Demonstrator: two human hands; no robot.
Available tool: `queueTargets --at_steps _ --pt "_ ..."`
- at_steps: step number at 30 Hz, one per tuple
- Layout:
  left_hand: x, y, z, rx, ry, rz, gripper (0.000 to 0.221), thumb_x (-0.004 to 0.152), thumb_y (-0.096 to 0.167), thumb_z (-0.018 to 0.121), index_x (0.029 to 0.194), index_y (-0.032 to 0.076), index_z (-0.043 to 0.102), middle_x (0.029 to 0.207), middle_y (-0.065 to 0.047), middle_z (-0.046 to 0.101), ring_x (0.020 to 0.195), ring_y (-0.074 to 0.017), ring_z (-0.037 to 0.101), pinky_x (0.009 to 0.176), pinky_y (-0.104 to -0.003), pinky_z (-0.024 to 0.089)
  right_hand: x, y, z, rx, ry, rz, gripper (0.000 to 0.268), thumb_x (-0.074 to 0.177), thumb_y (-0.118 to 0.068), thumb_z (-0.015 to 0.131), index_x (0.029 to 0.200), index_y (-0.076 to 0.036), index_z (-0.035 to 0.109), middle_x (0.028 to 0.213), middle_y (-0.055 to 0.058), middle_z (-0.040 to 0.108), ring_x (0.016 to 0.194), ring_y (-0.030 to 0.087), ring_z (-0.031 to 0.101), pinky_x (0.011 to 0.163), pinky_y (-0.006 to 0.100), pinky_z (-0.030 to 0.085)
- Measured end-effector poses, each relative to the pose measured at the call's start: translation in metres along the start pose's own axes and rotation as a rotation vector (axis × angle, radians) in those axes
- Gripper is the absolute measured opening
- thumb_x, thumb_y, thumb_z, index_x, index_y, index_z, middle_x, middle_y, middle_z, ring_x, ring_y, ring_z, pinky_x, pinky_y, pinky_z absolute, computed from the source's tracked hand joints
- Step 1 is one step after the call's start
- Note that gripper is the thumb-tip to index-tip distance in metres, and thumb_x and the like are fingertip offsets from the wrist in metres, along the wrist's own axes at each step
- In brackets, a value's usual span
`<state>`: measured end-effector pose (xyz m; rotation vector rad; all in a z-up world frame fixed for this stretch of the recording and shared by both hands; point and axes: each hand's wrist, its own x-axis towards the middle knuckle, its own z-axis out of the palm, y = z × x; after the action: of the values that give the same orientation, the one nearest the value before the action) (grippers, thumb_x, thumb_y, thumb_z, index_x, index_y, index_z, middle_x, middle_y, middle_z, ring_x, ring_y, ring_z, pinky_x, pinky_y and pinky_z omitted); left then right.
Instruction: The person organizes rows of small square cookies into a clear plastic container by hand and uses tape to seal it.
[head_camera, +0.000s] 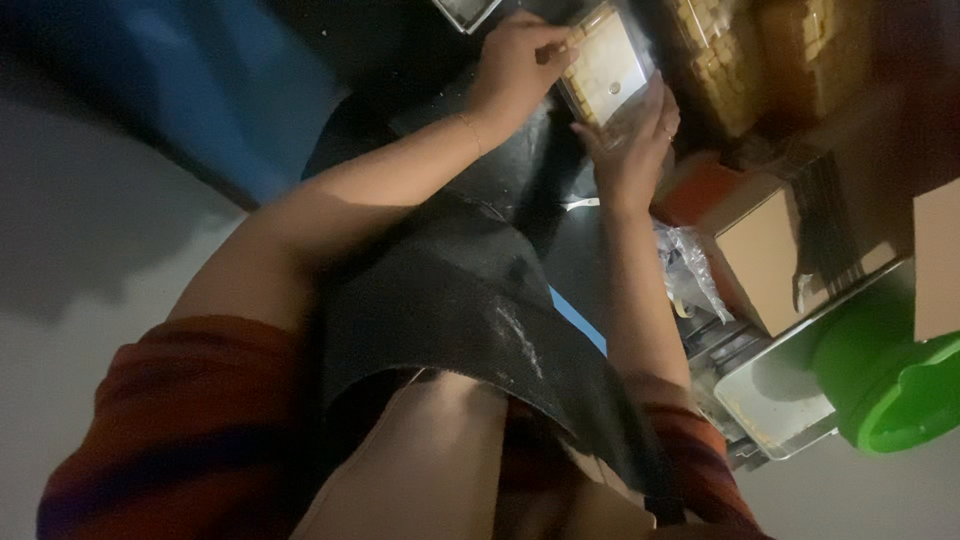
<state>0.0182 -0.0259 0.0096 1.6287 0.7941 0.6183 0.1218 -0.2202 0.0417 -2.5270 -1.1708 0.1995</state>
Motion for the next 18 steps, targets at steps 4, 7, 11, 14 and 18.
queueTargets --at_steps 4,7,11,14,18 --pt "-0.003 0.0 -0.003 -0.021 -0.057 -0.042 0.022 0.087 0.017 0.08 0.107 0.01 0.081 0.101 -0.005 0.068 0.085 -0.0166 0.071 0.078 -0.029 0.059 0.004 -0.008 -0.009 -0.021 -0.107 0.146 0.112 0.081 -0.026 0.108 0.159 -0.013 0.029 0.154 0.023 0.043 0.142 0.039 0.042 0.115 0.051 0.042" --pt "0.005 0.006 0.0 -0.033 -0.137 -0.098 0.036 0.094 0.015 0.076 0.127 0.004 0.069 0.127 -0.012 0.062 0.114 -0.0269 0.069 0.092 -0.034 0.066 0.003 -0.002 -0.011 0.036 0.015 -0.101 0.106 0.08 -0.015 0.111 0.154 -0.01 0.034 0.148 0.02 0.042 0.135 0.037 0.05 0.11 0.05 0.052" --pt "0.035 0.012 0.009 -0.003 -0.194 0.156 0.021 0.094 0.024 0.076 0.109 0.012 0.067 0.1 -0.006 0.068 0.095 -0.0189 0.065 0.082 -0.034 0.05 0.006 0.006 -0.009 -0.013 0.001 -0.098 0.104 0.075 -0.023 0.11 0.149 -0.003 0.039 0.141 0.024 0.049 0.13 0.041 0.05 0.11 0.048 0.045" --pt "0.047 0.015 0.011 0.037 -0.253 0.152 0.021 0.096 0.036 0.069 0.091 0.016 0.065 0.081 0.0 0.068 0.075 -0.0145 0.064 0.064 -0.034 0.045 0.01 0.01 -0.01 0.011 -0.019 -0.071 0.104 0.075 -0.025 0.11 0.148 -0.003 0.04 0.14 0.024 0.05 0.13 0.041 0.048 0.11 0.048 0.042" --pt "0.049 0.015 0.012 0.087 -0.326 -0.064 0.051 0.094 0.065 0.065 0.113 0.018 0.06 0.1 -0.006 0.073 0.086 -0.0201 0.074 0.062 -0.036 0.051 0.014 0.011 -0.015 0.052 -0.058 -0.064 0.096 0.076 -0.023 0.109 0.145 -0.006 0.045 0.138 0.019 0.049 0.128 0.037 0.047 0.108 0.046 0.043"
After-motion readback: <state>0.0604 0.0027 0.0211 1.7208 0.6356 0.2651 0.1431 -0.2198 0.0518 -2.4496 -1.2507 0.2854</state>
